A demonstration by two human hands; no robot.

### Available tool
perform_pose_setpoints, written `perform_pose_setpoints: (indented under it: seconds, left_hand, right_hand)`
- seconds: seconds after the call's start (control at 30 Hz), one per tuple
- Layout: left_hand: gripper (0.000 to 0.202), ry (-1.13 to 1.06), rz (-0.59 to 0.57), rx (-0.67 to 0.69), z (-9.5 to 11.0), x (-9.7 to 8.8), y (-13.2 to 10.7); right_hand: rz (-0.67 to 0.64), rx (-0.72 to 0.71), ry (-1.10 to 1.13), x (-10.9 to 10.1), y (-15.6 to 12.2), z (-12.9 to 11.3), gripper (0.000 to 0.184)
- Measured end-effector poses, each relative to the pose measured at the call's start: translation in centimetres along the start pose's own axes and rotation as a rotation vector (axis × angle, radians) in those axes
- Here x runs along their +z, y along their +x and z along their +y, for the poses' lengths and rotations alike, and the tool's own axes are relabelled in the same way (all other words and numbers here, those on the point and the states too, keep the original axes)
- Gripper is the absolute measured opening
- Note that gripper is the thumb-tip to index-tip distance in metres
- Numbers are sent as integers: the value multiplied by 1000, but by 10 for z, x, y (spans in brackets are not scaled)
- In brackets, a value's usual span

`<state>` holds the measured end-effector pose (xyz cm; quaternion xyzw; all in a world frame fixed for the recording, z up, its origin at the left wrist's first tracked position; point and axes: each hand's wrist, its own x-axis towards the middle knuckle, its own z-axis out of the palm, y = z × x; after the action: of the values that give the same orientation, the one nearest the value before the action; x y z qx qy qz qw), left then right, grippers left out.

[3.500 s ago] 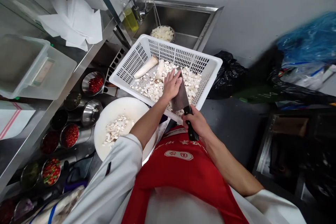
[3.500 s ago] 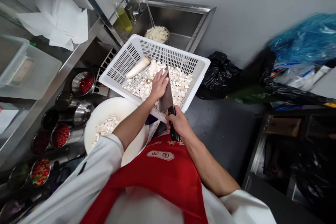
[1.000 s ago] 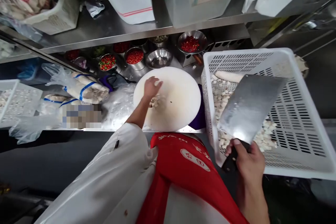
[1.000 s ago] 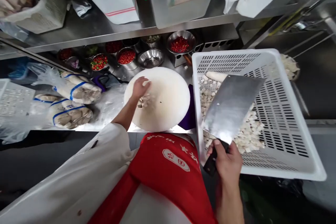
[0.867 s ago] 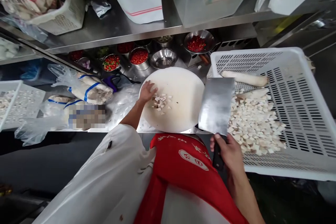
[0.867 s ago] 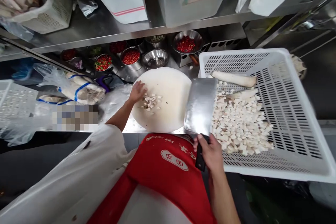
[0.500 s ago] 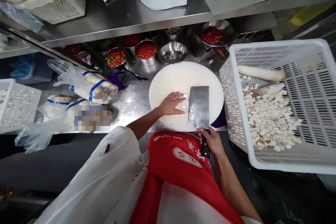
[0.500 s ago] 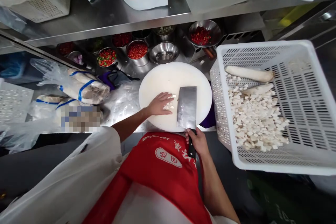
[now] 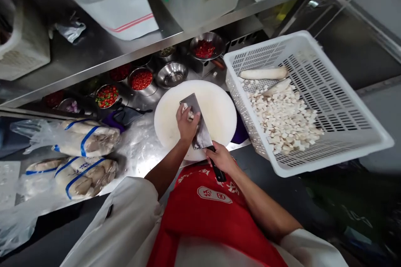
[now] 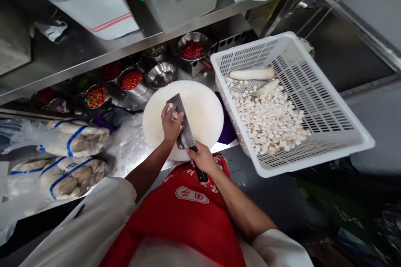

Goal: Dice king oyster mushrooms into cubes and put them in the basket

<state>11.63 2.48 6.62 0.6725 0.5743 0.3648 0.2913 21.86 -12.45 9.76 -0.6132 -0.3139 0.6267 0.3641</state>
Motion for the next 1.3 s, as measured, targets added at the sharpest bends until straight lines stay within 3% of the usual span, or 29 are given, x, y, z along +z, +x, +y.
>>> perform_pose_setpoints:
  seconds: [0.07,0.13,0.23,0.33,0.43,0.53,0.73,0.8,0.9,1.0,1.1,1.23,1.3]
  left_hand:
    - [37,-26,-34,120,47,22,10]
    - [37,-45,-99,221,98,56,15]
    - [34,-40,-246,338,167,123,15]
    - [33,67,-422,394,208,191,13]
    - [32,328,-739,410,221,240,25]
    - [29,585,-1015,400,222,270,61]
    - [36,763,-986,379,211,329,164]
    - [48,784,-996,371,202,352,177]
    - [62,808,-958,338,190,382,175]
    - [71,808,-957,292,188,398,169]
    - [67,742,-1058,231,199,391,178]
    - [53,300,-1307,-190,219,346,192]
    - [52,13,-1358,-321,228,314,193]
  right_hand:
    - [120,-75,-105,-29,-21,-21,20]
    - [269,-116,-182,-63,-45,-38,19]
    - [502,-94,-253,-118,-80,-48,21]
    - [713,7,-282,-170,-112,-38,24]
    - [849,104,-283,-213,-134,-19,27]
    - [893,141,-210,-242,-144,-2,29]
    - [865,146,120,-262,-139,30,29]
    - [863,155,193,-258,-136,39,31]
    - [861,190,274,-247,-133,49,33]
    - [856,216,304,-237,-130,55,36]
    - [856,191,274,-233,-129,59,36]
    - [840,151,235,-235,-129,62,35]
    - [823,153,208,-236,-129,64,35]
